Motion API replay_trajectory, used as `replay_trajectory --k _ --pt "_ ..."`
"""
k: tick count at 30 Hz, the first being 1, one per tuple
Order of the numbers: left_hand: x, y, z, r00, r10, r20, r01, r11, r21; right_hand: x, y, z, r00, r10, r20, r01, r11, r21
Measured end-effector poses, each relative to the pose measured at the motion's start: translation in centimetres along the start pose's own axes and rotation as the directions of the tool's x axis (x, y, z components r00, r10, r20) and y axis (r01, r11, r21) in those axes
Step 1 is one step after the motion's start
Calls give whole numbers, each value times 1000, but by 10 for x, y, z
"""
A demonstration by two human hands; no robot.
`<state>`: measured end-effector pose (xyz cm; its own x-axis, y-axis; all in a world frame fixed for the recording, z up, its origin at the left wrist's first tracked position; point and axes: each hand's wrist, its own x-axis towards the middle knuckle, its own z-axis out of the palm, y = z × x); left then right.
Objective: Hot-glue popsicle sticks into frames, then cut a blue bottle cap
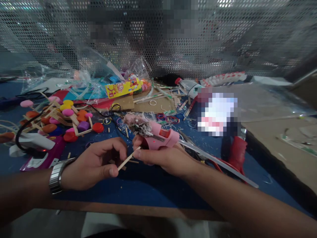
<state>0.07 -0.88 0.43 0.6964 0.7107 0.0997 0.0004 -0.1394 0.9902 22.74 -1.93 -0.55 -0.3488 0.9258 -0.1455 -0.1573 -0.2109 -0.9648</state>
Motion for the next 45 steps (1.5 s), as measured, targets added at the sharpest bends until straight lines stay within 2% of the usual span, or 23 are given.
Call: replay_trajectory --k 2,4,10,14,19,25,31,38,41,43,45 --pt "-1 -3 1 997 -69 -22 67 995 -80 1 -1 2 1000 24 7 -24 1000 15" --pt "-2 -5 2 997 -69 -30 66 993 -96 1 -3 4 999 50 -3 -50 998 36" --pt "-4 -8 4 1000 15 -28 -15 1000 2 1 -7 9 992 123 6 -123 986 115" --pt "-4 -7 2 997 81 -21 -77 988 137 0 -4 8 985 169 -32 -166 983 84" --pt "-3 -4 0 991 131 8 -128 953 275 1 -4 9 988 154 5 -154 984 91" --pt "-1 -2 0 974 225 25 -220 915 337 1 -3 9 984 175 25 -176 981 76" --pt "-2 -3 1 967 242 74 -253 899 358 0 -6 9 987 153 52 -158 979 126" --pt "-4 -2 1 973 231 17 -225 922 315 0 -7 8 992 117 41 -121 988 93" --pt "-4 -2 0 988 138 -73 -122 975 186 3 -4 6 998 69 4 -69 993 100" --pt "-2 -3 -1 988 51 -145 -40 996 78 5 -4 7 997 27 -71 -19 993 117" --pt "0 -4 -3 978 3 -208 -8 1000 -27 6 -4 7 989 -4 -150 20 995 99"
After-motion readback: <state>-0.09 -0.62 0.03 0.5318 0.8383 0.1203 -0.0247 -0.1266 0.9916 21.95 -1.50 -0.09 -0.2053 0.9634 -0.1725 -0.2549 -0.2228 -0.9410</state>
